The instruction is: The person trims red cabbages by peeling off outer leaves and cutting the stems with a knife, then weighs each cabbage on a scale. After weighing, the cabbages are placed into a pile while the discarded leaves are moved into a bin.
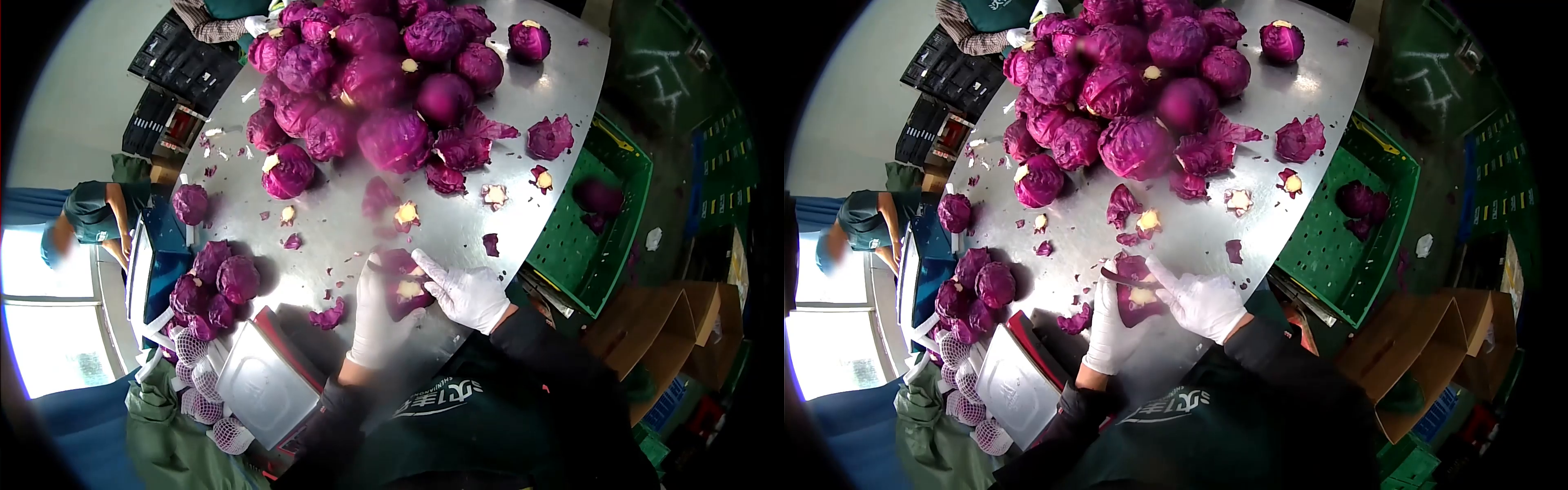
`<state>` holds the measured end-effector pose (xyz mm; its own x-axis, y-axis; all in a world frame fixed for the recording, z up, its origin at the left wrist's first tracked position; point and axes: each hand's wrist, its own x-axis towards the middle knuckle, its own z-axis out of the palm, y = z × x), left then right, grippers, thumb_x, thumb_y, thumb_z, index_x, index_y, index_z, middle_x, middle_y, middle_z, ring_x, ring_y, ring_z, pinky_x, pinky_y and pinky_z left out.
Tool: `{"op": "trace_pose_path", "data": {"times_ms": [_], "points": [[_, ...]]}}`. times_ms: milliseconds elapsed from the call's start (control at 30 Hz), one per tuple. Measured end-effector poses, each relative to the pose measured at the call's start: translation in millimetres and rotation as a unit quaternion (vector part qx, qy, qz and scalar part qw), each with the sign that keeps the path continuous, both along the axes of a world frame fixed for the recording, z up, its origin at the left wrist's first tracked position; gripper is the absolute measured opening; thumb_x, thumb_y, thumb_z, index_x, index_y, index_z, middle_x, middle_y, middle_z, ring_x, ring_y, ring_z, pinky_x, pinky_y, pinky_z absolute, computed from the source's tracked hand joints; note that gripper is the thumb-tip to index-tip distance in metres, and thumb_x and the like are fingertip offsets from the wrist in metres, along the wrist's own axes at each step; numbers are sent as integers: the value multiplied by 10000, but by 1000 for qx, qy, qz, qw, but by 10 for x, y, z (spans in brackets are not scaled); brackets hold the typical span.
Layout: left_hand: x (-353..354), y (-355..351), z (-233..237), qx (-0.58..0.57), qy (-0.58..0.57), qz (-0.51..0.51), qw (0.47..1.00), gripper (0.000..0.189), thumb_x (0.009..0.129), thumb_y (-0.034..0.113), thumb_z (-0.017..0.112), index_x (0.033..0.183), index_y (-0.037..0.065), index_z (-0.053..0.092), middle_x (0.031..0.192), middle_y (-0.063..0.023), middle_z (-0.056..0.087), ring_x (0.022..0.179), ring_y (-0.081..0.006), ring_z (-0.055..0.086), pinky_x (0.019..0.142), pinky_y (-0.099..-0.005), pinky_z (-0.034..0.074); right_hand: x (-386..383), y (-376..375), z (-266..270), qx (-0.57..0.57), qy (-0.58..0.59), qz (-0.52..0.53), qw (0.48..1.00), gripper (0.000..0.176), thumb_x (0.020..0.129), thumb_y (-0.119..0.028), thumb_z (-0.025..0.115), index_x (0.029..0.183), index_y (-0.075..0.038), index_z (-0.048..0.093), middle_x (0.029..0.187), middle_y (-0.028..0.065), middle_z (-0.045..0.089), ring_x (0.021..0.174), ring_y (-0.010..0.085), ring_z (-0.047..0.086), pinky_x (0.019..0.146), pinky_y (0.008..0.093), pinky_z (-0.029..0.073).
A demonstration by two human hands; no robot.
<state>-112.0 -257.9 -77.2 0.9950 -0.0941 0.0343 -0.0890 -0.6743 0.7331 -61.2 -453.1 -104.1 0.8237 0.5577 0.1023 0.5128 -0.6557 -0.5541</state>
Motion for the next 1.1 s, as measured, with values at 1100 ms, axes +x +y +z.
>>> {"op": "trace_pose_path", "data": {"times_ms": [1100], "points": [[-226,-191,-70,114,-64,94,987,888,626,128,893,1421,154,497,1417,-247,384,1275,-412,434,1057,-484,400,-64,-34,28,191,132,-27,972,521,837,-281,693,1321,-127,579,1016,144,650,881,332,667,796,408,555]]}}
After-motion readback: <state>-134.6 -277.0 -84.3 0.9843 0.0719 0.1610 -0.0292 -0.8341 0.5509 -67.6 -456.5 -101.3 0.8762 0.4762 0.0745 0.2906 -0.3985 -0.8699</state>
